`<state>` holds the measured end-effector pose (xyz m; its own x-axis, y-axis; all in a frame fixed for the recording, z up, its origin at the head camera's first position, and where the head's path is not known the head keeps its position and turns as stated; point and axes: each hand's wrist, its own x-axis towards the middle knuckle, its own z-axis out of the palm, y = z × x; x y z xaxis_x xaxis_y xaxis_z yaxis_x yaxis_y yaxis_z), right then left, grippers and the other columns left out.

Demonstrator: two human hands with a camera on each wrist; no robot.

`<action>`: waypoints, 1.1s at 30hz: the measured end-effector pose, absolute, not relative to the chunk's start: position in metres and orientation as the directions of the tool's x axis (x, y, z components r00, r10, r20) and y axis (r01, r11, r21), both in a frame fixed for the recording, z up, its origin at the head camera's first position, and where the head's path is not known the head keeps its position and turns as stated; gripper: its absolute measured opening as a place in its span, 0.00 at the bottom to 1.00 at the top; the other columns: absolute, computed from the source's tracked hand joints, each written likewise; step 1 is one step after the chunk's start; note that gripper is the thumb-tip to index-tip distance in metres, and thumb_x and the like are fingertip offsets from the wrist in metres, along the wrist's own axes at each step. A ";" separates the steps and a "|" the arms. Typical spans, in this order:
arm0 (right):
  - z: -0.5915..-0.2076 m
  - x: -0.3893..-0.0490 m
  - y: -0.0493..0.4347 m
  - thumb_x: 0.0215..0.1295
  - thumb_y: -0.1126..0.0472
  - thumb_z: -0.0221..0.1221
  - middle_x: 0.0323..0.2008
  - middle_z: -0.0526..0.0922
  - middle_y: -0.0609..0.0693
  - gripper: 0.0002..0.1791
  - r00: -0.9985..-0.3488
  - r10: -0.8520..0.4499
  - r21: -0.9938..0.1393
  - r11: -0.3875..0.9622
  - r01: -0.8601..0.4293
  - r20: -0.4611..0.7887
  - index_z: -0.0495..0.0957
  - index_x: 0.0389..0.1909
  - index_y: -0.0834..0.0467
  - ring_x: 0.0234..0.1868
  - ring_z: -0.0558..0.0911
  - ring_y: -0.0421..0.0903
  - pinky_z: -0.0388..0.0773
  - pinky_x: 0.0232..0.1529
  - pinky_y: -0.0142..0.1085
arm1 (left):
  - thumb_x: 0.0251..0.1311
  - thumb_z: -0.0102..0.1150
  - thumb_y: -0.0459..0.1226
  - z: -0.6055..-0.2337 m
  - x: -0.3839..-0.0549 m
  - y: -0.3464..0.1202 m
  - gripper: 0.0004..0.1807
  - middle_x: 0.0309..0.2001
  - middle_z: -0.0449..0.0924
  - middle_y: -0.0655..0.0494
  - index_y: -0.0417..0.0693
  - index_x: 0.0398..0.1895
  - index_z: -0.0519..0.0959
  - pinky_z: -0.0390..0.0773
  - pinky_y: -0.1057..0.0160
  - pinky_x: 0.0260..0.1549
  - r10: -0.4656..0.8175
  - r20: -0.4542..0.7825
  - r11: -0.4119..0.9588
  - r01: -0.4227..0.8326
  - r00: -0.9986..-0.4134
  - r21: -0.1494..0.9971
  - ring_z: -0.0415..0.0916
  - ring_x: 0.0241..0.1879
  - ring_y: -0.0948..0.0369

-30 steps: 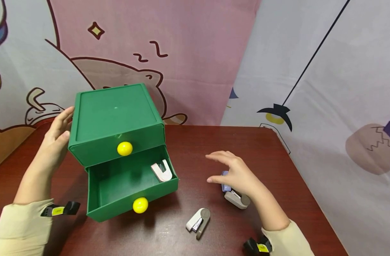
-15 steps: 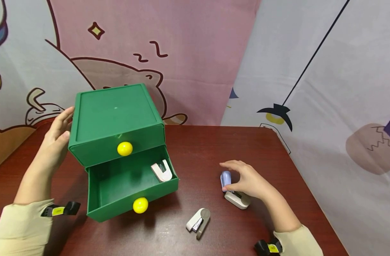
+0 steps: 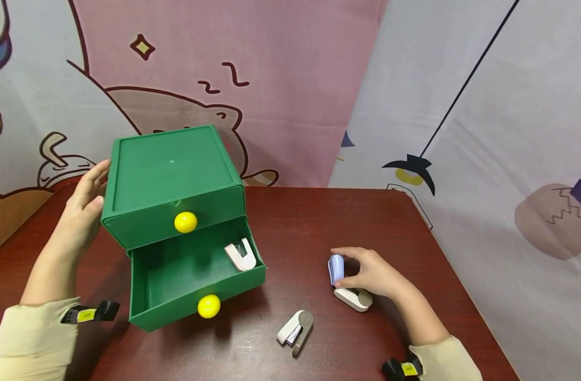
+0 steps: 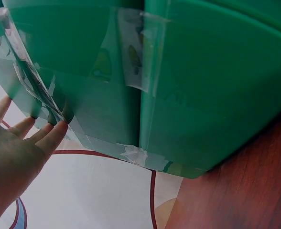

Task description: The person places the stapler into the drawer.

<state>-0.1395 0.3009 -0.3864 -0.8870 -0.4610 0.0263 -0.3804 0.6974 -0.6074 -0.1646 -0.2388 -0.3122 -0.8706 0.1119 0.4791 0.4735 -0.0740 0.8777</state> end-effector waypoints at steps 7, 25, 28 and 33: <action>-0.391 -0.142 0.299 0.48 0.50 0.74 0.50 0.79 0.53 0.37 -0.892 -0.451 -0.630 0.685 -0.365 0.026 0.75 0.59 0.58 0.45 0.77 0.47 0.76 0.42 0.42 | 0.64 0.57 0.41 -0.312 -0.165 -0.239 0.35 0.69 0.56 0.51 0.51 0.73 0.58 0.64 0.70 0.52 0.111 0.481 -0.076 0.475 -0.870 0.877 0.52 0.67 0.54; -0.379 -0.140 0.286 0.46 0.53 0.75 0.44 0.80 0.46 0.34 -0.872 -0.447 -0.584 0.660 -0.471 0.198 0.77 0.57 0.57 0.40 0.76 0.44 0.76 0.40 0.43 | 0.64 0.58 0.41 -0.313 -0.165 -0.239 0.35 0.69 0.57 0.50 0.50 0.73 0.58 0.64 0.70 0.52 0.109 0.495 -0.090 0.487 -0.862 0.869 0.53 0.67 0.53; -0.372 -0.139 0.281 0.45 0.55 0.75 0.44 0.80 0.46 0.34 -0.865 -0.445 -0.584 0.648 -0.489 0.231 0.77 0.56 0.56 0.40 0.76 0.44 0.76 0.39 0.42 | 0.64 0.58 0.41 -0.313 -0.166 -0.239 0.35 0.69 0.57 0.50 0.50 0.73 0.58 0.64 0.70 0.52 0.110 0.496 -0.095 0.488 -0.861 0.868 0.53 0.67 0.53; -0.354 -0.135 0.268 0.45 0.56 0.75 0.48 0.79 0.46 0.33 -0.846 -0.447 -0.566 0.633 -0.528 0.290 0.77 0.56 0.51 0.43 0.75 0.45 0.74 0.38 0.42 | 0.64 0.58 0.41 -0.313 -0.166 -0.239 0.35 0.69 0.57 0.50 0.50 0.73 0.58 0.64 0.70 0.52 0.113 0.497 -0.095 0.489 -0.860 0.867 0.52 0.67 0.53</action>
<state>-0.1347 0.2680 -0.3542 -0.8462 -0.4473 0.2896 -0.5282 0.6330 -0.5660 -0.1662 -0.2388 -0.3129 -0.8601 0.1134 0.4974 0.4890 -0.0948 0.8671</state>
